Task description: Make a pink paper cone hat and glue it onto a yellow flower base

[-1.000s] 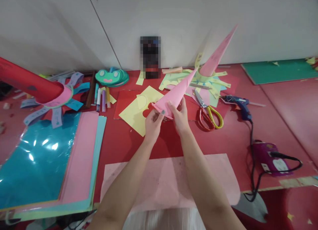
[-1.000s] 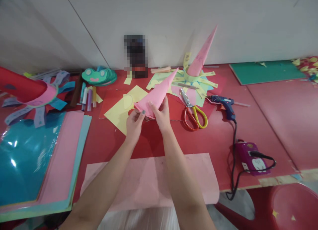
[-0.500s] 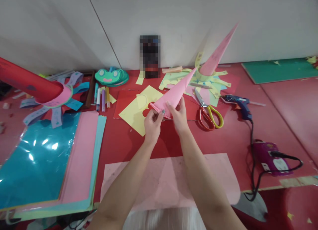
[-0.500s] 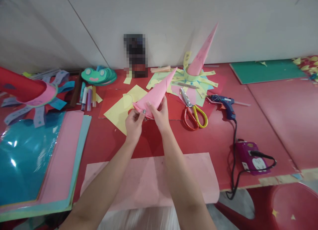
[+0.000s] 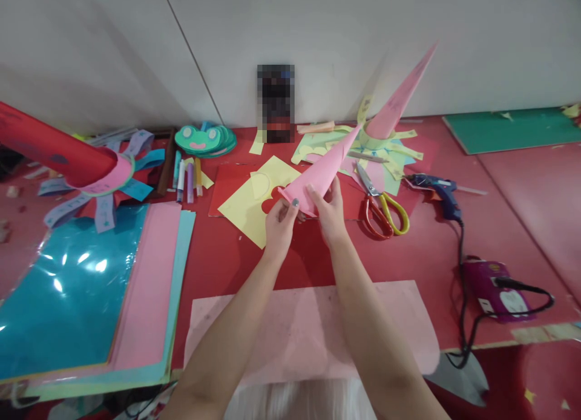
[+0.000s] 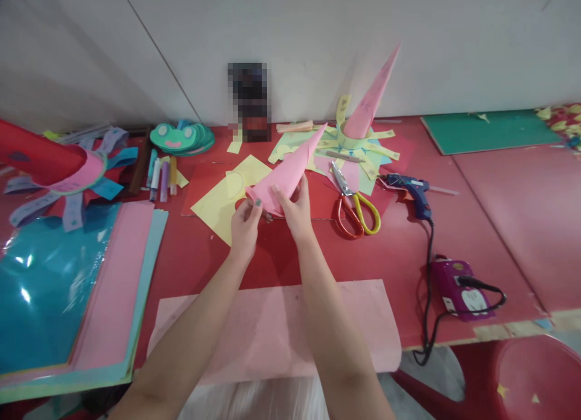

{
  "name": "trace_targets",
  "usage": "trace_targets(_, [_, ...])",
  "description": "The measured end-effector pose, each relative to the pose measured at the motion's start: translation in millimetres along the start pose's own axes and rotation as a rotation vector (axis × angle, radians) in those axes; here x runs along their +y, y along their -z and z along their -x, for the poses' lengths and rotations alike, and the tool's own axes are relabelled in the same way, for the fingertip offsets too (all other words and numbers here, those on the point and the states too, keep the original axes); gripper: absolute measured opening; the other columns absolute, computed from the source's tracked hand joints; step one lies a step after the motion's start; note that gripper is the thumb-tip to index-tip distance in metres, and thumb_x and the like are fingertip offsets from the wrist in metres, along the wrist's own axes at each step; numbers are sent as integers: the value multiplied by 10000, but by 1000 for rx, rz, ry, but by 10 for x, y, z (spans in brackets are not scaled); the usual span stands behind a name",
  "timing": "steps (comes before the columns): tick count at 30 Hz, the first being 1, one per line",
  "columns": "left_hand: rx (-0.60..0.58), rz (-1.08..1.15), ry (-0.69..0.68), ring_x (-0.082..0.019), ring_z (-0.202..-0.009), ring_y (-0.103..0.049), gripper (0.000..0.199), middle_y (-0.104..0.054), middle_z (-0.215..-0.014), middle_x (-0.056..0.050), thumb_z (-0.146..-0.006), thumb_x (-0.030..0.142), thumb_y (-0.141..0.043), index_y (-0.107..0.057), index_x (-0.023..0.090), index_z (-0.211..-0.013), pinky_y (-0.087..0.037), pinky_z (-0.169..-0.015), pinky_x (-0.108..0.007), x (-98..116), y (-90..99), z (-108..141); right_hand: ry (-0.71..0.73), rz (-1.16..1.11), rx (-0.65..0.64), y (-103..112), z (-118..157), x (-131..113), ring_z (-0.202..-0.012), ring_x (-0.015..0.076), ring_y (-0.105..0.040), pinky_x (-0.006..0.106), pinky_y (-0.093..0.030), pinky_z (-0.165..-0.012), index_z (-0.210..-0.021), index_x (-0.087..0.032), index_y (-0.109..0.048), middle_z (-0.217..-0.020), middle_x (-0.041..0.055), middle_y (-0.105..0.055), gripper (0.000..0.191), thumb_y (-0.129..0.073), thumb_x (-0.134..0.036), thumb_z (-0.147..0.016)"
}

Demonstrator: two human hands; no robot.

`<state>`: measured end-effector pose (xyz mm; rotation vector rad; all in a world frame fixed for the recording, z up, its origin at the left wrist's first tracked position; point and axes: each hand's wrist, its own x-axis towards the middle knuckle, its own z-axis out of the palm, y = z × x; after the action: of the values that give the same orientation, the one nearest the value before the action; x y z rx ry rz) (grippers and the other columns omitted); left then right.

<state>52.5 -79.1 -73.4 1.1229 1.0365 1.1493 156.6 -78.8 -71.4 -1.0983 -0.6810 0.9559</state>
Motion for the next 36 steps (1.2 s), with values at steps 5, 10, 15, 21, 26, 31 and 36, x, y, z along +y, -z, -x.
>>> trace_targets(5, [12, -3, -46, -120, -539, -571, 453, -566, -567, 14, -794, 633, -545, -545, 202, -653, -484, -558, -264, 31, -3, 17, -5, -5, 2, 2, -1, 0, -1075, 211, -598, 396, -521, -932, -1251, -306, -479, -1121, 31, -615, 606, -729, -420, -711])
trace_targets(10, [44, -35, -45, -111, -541, -562, 423, -551, -548, 26, -788, 571, -601, -528, 198, -602, -487, -580, -255, 46, 6, 14, 2, 13, -15, 3, 14, -8, -1054, 207, -602, 381, -541, -887, -1252, -313, -482, -1121, 32, -615, 591, -720, -422, -722])
trace_targets(15, [44, -22, -31, -111, -532, -566, 397, -559, -532, 31, -765, 546, -638, -544, 200, -596, -482, -569, -252, 1, 16, -9, 13, 25, -14, 4, 10, 0, -1061, 204, -599, 379, -538, -894, -1236, -313, -492, -1120, 29, -613, 564, -715, -416, -728])
trace_targets(21, [70, -48, -25, -104, -524, -560, 375, -566, -523, 32, -763, 489, -664, -535, 194, -570, -478, -563, -243, 30, 6, -10, 20, 21, -20, 3, 9, -10, -1073, 204, -592, 388, -522, -923, -1260, -316, -474, -1127, 28, -610, 601, -718, -431, -723])
trace_targets(26, [82, -60, -29, -101, -516, -556, 393, -560, -512, 34, -767, 485, -660, -512, 193, -549, -482, -564, -241, 54, 1, -4, 9, 18, -20, -9, 16, -13, -1040, 197, -605, 369, -540, -886, -1244, -312, -481, -1110, 27, -616, 598, -724, -440, -713])
trace_targets(31, [-67, -22, -48, -121, -598, -611, 343, -629, -615, 9, -727, 527, -686, -611, 195, -679, -511, -624, -255, 31, -4, 7, -54, -57, 14, 10, 0, -4, -962, 174, -636, 312, -567, -794, -1171, -311, -518, -1068, 3, -638, 516, -695, -488, -720])
trace_targets(36, [-159, -71, -142, -122, -636, -625, 290, -668, -695, -20, -834, 480, -592, -665, 201, -808, -523, -644, -255, 55, -8, 57, -258, -166, -30, 144, -85, 47, -892, 231, -660, 387, -591, -687, -1002, -267, -594, -961, 38, -677, 474, -514, -672, -768])
